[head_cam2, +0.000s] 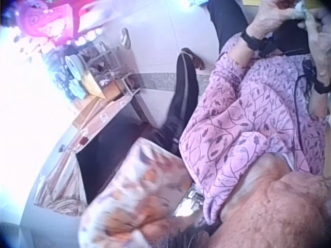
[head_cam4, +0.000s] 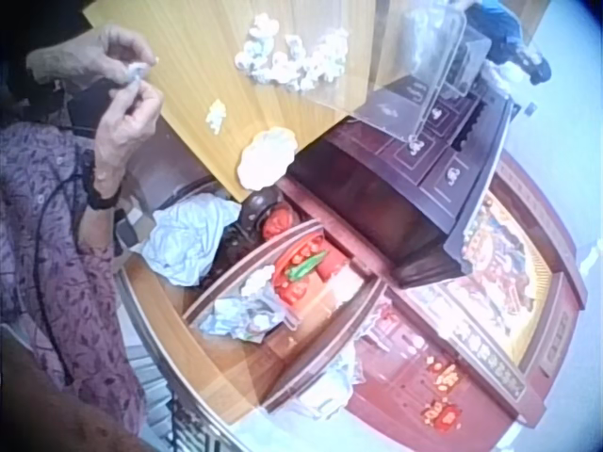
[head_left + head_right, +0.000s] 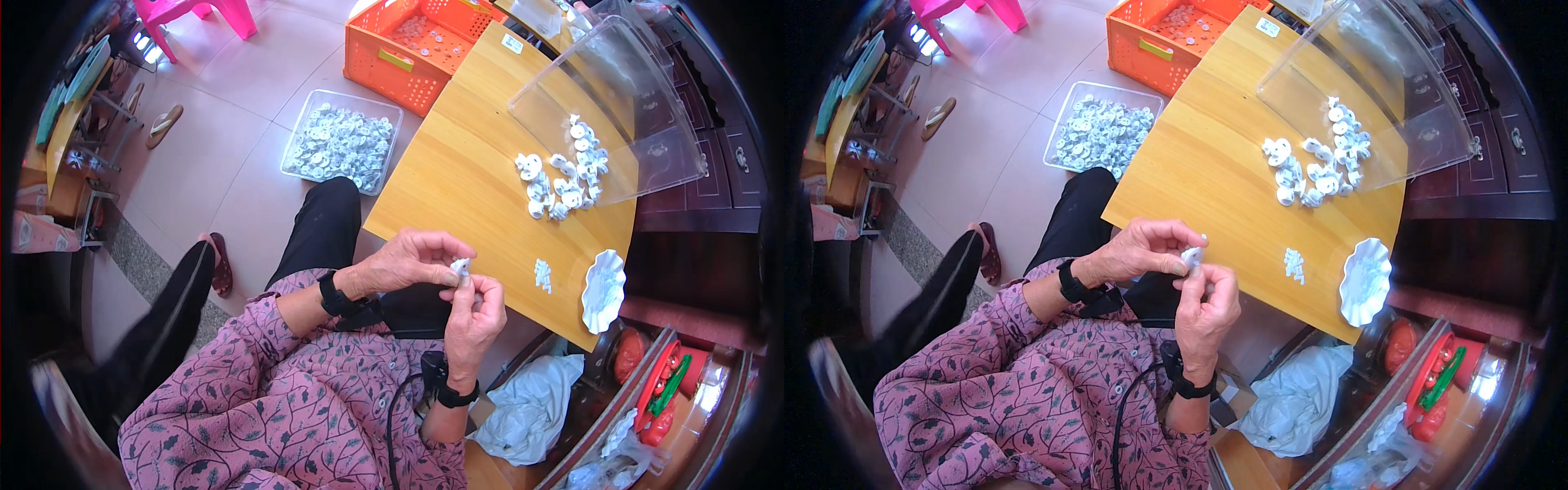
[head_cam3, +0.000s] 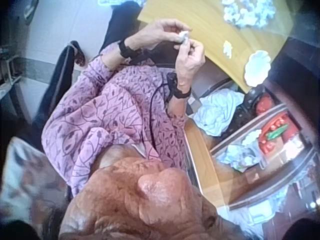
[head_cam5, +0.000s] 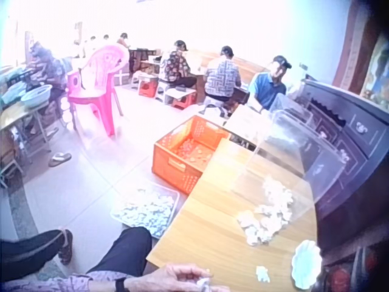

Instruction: Assembling small white plastic components by hand while sitting on the floor.

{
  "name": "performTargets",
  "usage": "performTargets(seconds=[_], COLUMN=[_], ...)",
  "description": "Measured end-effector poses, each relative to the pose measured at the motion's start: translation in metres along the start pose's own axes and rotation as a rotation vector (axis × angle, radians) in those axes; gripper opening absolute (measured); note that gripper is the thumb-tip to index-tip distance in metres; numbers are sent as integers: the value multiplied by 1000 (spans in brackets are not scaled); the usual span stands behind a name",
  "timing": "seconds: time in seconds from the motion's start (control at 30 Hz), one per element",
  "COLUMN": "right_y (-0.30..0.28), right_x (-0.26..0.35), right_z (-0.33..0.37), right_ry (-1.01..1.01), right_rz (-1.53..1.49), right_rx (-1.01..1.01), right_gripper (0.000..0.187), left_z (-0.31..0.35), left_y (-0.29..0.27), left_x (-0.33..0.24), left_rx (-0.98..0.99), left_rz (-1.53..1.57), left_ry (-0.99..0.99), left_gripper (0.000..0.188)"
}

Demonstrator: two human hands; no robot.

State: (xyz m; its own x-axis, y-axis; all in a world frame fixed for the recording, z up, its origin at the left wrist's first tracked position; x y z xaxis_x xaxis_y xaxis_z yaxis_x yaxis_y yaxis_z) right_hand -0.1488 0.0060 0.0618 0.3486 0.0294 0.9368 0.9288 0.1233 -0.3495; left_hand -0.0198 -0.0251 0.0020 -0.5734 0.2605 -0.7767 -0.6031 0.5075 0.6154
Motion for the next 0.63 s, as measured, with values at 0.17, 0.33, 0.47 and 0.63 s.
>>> performTargets(seconds=[0.17,0.33,0.47,0.63], right_y=[1,3,1,0], right_x=[4,7,-2,0], right_z=[-1,0,-1,-3], right_ry=[-64,-71,-5,4], right_rz=[122,149,42,56], right_rx=[-23,-14,-26,-11], right_gripper=[10,10,12,13], left_z=[0,0,-1,0], left_y=[-1,-2,-1,-1], left_x=[0,-2,-2,-3], left_rx=[14,17,17,51], left_rz=[-31,-110,-75,-67], left_ry=[12,17,18,68], left_gripper=[41,40,41,41])
Point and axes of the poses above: each hand's wrist, its own z-axis away from the middle knuckle, its own y-axis out of the palm, x = y × z, the point moved 7 cm from there along -z, towards the middle knuckle, and after that the axes turned 12 degrees about x, right-handed, at the moved point
